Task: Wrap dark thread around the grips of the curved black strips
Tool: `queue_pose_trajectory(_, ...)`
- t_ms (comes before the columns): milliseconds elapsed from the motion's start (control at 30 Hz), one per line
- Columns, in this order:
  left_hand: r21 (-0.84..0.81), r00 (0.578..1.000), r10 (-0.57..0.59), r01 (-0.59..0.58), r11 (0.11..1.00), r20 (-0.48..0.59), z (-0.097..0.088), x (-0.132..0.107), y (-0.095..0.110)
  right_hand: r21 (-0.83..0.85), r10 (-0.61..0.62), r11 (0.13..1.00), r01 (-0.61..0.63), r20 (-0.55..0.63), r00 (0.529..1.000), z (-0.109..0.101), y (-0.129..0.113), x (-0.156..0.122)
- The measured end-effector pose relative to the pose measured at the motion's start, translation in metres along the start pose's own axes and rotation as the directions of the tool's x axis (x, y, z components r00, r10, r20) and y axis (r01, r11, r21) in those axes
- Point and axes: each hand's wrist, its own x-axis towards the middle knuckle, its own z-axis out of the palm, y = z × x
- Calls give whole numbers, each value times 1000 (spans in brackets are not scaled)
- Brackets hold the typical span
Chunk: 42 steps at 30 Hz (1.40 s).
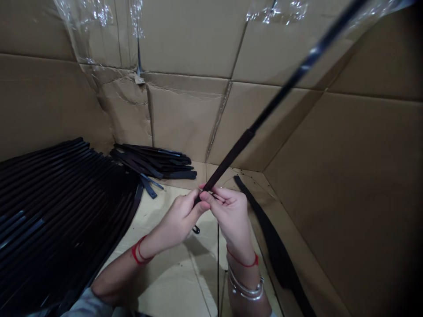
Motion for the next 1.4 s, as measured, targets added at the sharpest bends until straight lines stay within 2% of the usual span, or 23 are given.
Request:
queue_pose_trajectory(33,-105,994,-51,62,993,97,-1,-1,0,15,6,1000,-7,41,999,0,-1,0)
queue_pose_trajectory(100,-342,936,-106,225,912,335,-4,-1,0,66,39,997,-47,127,991,-2,-3,-2)
queue_pose_trajectory(233,-618,815,53,393,681,578,-6,0,-10,116,44,991,-73,238,970,-8,-8,-5)
queue_pose_trajectory(333,-643,637,201,602,474,745,-4,3,-22,119,3,992,-43,325,946,-13,-8,-2)
queue_pose_trajectory(400,-574,530,229,702,422,817,-3,6,-28,140,-1,989,-54,361,932,-16,-7,1)
queue_pose_trajectory(433,-549,533,181,692,469,827,-3,8,-29,140,12,988,-65,350,937,-16,-6,2)
queue_pose_trajectory(467,-532,596,89,628,568,798,-3,10,-28,129,27,989,-70,308,951,-15,-6,2)
queue_pose_trajectory(500,-496,709,-20,513,700,705,-3,11,-27,105,45,992,-73,247,968,-14,-6,2)
queue_pose_trajectory(567,-320,940,-112,219,922,321,-3,14,-24,33,51,998,-55,114,992,-8,-6,1)
queue_pose_trajectory(600,-218,989,-79,105,970,126,-3,14,-21,-4,34,999,-34,55,998,-5,-6,0)
queue_pose_trajectory(633,-149,999,-42,40,988,-11,-2,13,-19,-35,13,999,-13,9,1000,-2,-6,0)
queue_pose_trajectory(667,-137,997,-28,18,990,-67,-2,12,-15,-54,1,999,-2,-13,1000,0,-7,-1)
queue_pose_trajectory(700,-187,997,-47,35,982,-58,-1,9,-12,-54,8,998,-8,-3,1000,2,-7,-2)
queue_pose_trajectory(767,-397,987,-125,156,904,103,-1,2,-4,9,56,998,-57,98,994,2,-7,-3)
queue_pose_trajectory(867,-650,899,-157,407,642,409,-2,-7,7,130,112,980,-149,257,960,-1,-8,-5)
queue_pose_trajectory(967,-676,781,-97,589,443,617,-3,-12,6,170,138,968,-187,265,954,-3,-12,-10)
queue_pose_trajectory(1100,-561,580,39,766,314,813,2,-10,-12,140,138,973,-185,292,946,-6,-18,-16)
queue_pose_trajectory(1200,-487,489,92,797,357,867,5,-5,-22,136,142,972,-194,317,938,-10,-19,-14)
queue_pose_trajectory(1233,-469,506,29,774,427,862,5,-3,-22,140,144,971,-196,315,938,-11,-18,-12)
queue_pose_trajectory(1267,-466,581,-74,716,521,811,5,-1,-21,144,139,971,-190,303,943,-12,-17,-10)
queue_pose_trajectory(1300,-461,695,-176,622,633,697,5,1,-19,146,129,974,-175,284,950,-12,-15,-8)
queue_pose_trajectory(1367,-407,912,-247,371,835,326,5,3,-14,123,106,983,-134,211,972,-10,-12,-5)
queue_pose_trajectory(1400,-366,963,-222,265,892,156,5,3,-12,98,99,988,-116,166,981,-7,-11,-5)
